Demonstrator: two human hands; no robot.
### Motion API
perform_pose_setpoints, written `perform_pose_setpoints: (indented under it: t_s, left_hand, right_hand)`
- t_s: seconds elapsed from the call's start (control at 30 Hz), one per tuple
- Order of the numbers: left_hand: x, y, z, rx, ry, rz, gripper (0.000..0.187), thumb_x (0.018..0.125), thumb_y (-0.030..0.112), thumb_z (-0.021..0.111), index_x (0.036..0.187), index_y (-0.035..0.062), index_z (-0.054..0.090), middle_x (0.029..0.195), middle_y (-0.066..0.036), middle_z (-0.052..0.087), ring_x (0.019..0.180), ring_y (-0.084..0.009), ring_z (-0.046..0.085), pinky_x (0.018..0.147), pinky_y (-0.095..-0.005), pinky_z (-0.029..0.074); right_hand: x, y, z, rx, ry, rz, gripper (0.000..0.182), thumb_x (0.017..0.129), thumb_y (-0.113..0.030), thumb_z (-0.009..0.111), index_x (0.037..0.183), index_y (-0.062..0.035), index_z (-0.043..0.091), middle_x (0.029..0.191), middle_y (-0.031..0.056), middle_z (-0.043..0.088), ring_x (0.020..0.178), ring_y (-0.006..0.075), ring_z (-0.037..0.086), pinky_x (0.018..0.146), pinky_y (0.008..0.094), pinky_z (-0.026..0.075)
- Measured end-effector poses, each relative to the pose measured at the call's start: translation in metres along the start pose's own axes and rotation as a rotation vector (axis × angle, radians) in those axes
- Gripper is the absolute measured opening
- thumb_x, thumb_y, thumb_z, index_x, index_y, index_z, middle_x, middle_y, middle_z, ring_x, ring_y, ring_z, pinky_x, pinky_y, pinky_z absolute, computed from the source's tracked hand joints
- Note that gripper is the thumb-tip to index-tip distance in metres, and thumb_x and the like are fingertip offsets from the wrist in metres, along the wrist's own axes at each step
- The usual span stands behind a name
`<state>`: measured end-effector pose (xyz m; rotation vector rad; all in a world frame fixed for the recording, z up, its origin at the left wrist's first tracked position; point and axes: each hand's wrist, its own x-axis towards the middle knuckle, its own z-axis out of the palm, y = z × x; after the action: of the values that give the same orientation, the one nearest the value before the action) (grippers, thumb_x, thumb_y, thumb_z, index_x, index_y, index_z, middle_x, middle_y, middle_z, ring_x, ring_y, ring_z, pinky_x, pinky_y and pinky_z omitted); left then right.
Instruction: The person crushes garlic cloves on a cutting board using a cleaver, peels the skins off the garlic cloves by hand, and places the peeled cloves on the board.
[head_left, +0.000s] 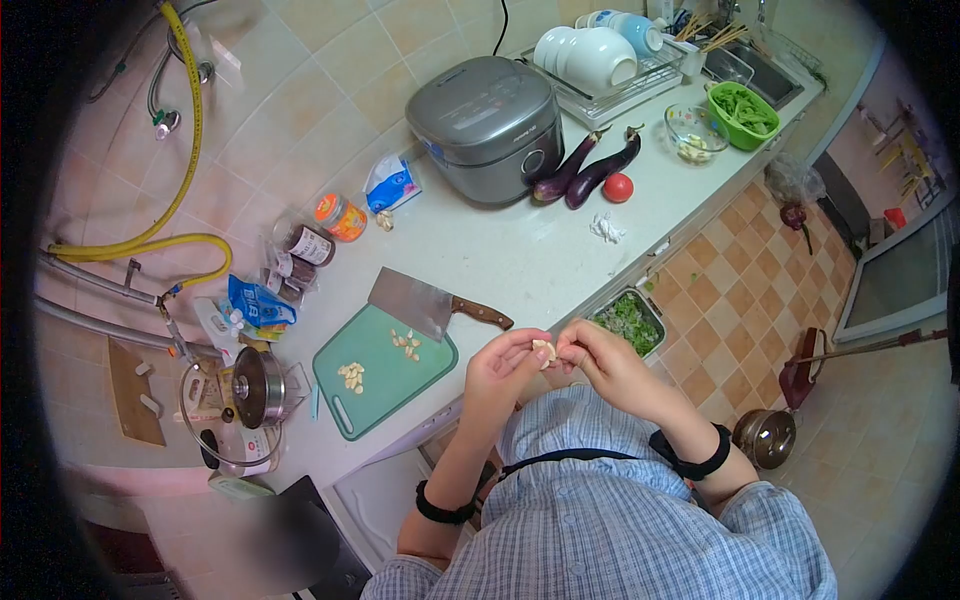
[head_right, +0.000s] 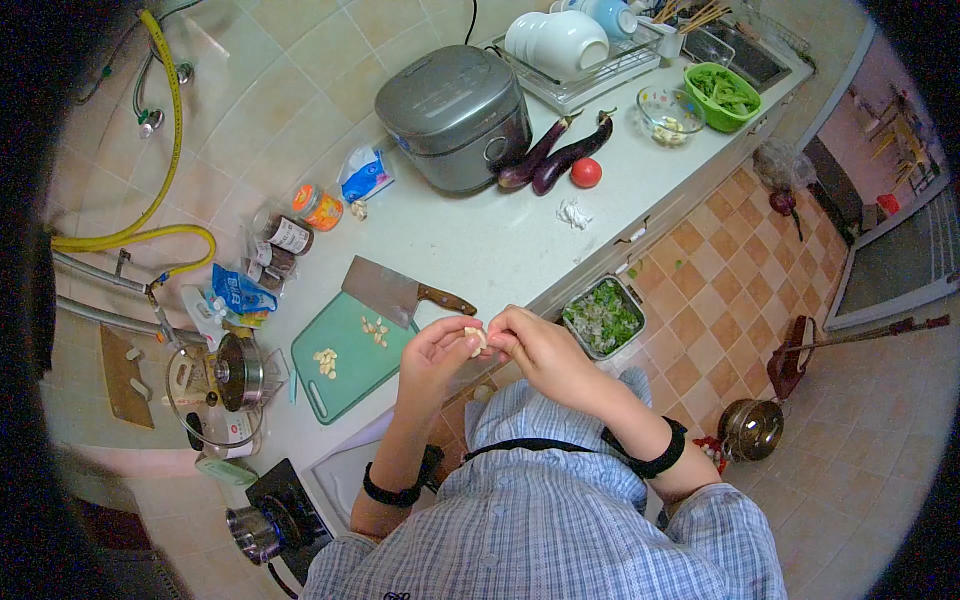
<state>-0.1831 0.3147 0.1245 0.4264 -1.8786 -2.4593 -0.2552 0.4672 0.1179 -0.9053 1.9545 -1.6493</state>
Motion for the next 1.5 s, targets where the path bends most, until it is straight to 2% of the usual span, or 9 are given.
perform_pose_setpoints:
  t_s: [0.1, 0.23, 0.33, 0.63, 0.77, 0.83, 1.03, 1.27, 1.5]
  left_hand:
    - [0.002, -0.002, 0.001, -0.002, 0.058, 0.044, 0.022, 0.081, 0.002, 0.057, 0.101, -0.006, 0.054, 0.09, -0.012, 0.06, 0.078, -0.0146, 0.06, 0.072, -0.0254, 0.05]
    - [0.003, -0.001, -0.001, -0.014, 0.05, 0.027, 0.022, 0.081, 0.003, 0.058, 0.101, -0.0063, 0.054, 0.089, -0.012, 0.06, 0.078, -0.0145, 0.06, 0.071, -0.0252, 0.05]
    - [0.005, -0.003, -0.001, -0.014, 0.066, 0.046, 0.023, 0.081, 0.003, 0.058, 0.101, -0.0066, 0.054, 0.09, -0.012, 0.061, 0.079, -0.0143, 0.06, 0.069, -0.0243, 0.05]
    - [0.001, -0.001, 0.005, 0.192, 0.063, 0.11, 0.026, 0.08, -0.001, 0.059, 0.105, -0.0054, 0.055, 0.095, -0.01, 0.061, 0.087, -0.0128, 0.059, 0.077, -0.0224, 0.047]
    - [-0.002, -0.006, 0.002, 0.237, 0.032, 0.128, 0.028, 0.08, -0.001, 0.058, 0.107, -0.004, 0.055, 0.099, -0.01, 0.06, 0.088, -0.0121, 0.058, 0.077, -0.0223, 0.047]
    - [-0.003, -0.007, 0.0, 0.209, 0.022, 0.129, 0.028, 0.08, -0.002, 0.058, 0.108, -0.0039, 0.055, 0.1, -0.01, 0.06, 0.088, -0.0119, 0.058, 0.076, -0.0221, 0.047]
    - [-0.006, 0.001, -0.01, 0.308, -0.004, 0.115, 0.034, 0.08, -0.002, 0.058, 0.113, -0.0035, 0.051, 0.1, -0.01, 0.059, 0.09, -0.0115, 0.057, 0.076, -0.022, 0.047]
    - [-0.007, 0.001, -0.033, 0.216, -0.06, 0.13, 0.037, 0.081, -0.002, 0.056, 0.117, -0.0038, 0.046, 0.103, -0.011, 0.057, 0.096, -0.0141, 0.056, 0.08, -0.0243, 0.046]
    - [-0.01, 0.011, -0.059, 0.056, -0.045, 0.059, 0.038, 0.081, -0.003, 0.055, 0.118, -0.0051, 0.045, 0.11, -0.013, 0.056, 0.1, -0.0155, 0.054, 0.085, -0.026, 0.044]
  right_hand:
    - [0.001, 0.003, 0.001, 0.029, 0.026, -0.017, 0.01, 0.087, -0.011, 0.049, 0.09, -0.0024, 0.052, 0.08, 0.0086, 0.055, 0.07, 0.0173, 0.058, 0.063, 0.0271, 0.045]
    - [0.002, 0.004, -0.003, -0.065, 0.181, -0.21, 0.011, 0.081, -0.01, 0.056, 0.089, -0.0023, 0.057, 0.085, 0.0071, 0.058, 0.07, 0.0176, 0.059, 0.062, 0.0265, 0.046]
    - [0.001, 0.001, -0.005, -0.227, 0.148, -0.23, 0.013, 0.076, -0.01, 0.061, 0.088, -0.0039, 0.059, 0.084, 0.007, 0.059, 0.071, 0.0193, 0.059, 0.061, 0.0275, 0.047]
    - [0.001, 0.007, -0.003, -0.508, 0.224, -0.457, 0.007, 0.075, -0.01, 0.061, 0.079, -0.0046, 0.058, 0.078, 0.0056, 0.059, 0.067, 0.022, 0.059, 0.055, 0.0299, 0.047]
    - [0.001, -0.001, -0.008, -0.498, 0.169, -0.427, 0.008, 0.075, -0.011, 0.06, 0.08, -0.0049, 0.057, 0.076, 0.0065, 0.058, 0.066, 0.0223, 0.058, 0.055, 0.0303, 0.046]
    - [0.001, -0.004, -0.009, -0.423, 0.054, -0.231, 0.009, 0.076, -0.011, 0.059, 0.082, -0.0048, 0.056, 0.075, 0.0077, 0.057, 0.066, 0.0224, 0.058, 0.055, 0.0297, 0.046]
    - [0.007, -0.001, 0.003, -0.153, 0.087, -0.044, 0.011, 0.08, -0.013, 0.059, 0.085, -0.0038, 0.055, 0.075, 0.0076, 0.056, 0.066, 0.0173, 0.057, 0.057, 0.0261, 0.045]
    - [0.021, -0.002, 0.015, -0.015, 0.1, -0.071, 0.011, 0.079, -0.008, 0.06, 0.088, -0.0017, 0.06, 0.083, 0.0064, 0.058, 0.072, 0.014, 0.057, 0.059, 0.0238, 0.045]
    - [0.038, -0.007, 0.045, -0.025, 0.138, -0.2, 0.012, 0.075, -0.001, 0.062, 0.087, -0.001, 0.06, 0.088, 0.0098, 0.06, 0.08, 0.0192, 0.059, 0.068, 0.0261, 0.047]
